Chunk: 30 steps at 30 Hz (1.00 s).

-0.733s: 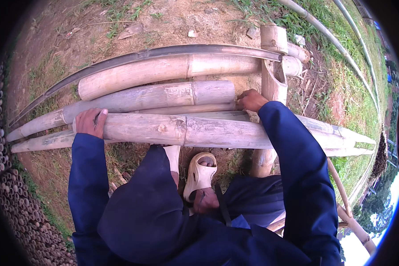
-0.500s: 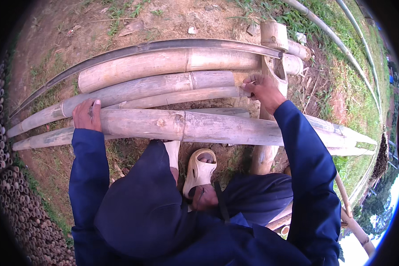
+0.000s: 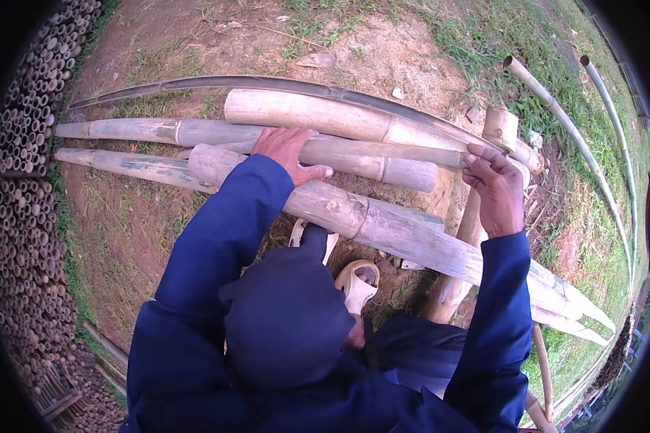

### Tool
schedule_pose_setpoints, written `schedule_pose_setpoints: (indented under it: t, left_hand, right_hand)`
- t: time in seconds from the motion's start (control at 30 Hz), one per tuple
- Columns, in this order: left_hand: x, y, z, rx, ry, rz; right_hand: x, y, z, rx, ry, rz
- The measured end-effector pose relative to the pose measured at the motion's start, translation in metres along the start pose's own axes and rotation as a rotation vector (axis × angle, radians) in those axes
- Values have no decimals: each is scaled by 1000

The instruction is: The person sits on the ground and uses a hand saw to cut long bamboo poles into shorter sections. They repeatedly position the bamboo on a makeshift stand, saw through it, and then move the cut pieces aside.

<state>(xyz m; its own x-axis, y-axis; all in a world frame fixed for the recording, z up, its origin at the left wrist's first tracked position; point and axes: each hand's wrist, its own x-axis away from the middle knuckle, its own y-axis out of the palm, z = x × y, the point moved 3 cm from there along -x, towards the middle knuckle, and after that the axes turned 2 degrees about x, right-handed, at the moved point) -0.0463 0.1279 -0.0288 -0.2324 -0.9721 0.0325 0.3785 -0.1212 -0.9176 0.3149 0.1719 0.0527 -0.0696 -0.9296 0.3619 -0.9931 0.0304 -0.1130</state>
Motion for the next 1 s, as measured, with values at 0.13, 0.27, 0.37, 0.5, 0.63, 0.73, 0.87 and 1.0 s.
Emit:
schedule_pose_setpoints:
  t: [0.13, 0.27, 0.37, 0.5, 0.63, 0.73, 0.87, 1.0]
  left_hand:
    - [-12, -17, -7, 22, -177, -31]
    - [-5, -17, -26, -23, 74, 207]
    - [0, -30, -13, -27, 228, 291]
    - [22, -49, -1, -43, 301, 395]
    - [19, -58, 18, 26, 360, 70]
    - [10, -62, 40, 64, 267, -252]
    - [13, -59, 63, 69, 305, -241]
    - [28, -32, 75, 44, 295, -190]
  right_hand:
    - [20, 25, -56, 2, -216, -70]
    - [44, 32, -75, 36, -265, -75]
    - [66, 26, -80, 41, -367, -17]
    - [115, 21, -103, 317, -442, 32]
    - [152, 40, -131, 1093, -888, 247]
    - [157, 37, -135, 1360, -813, 147]
    - [158, 14, -125, 1457, -555, 37]
    - [166, 18, -113, 1606, -673, -24]
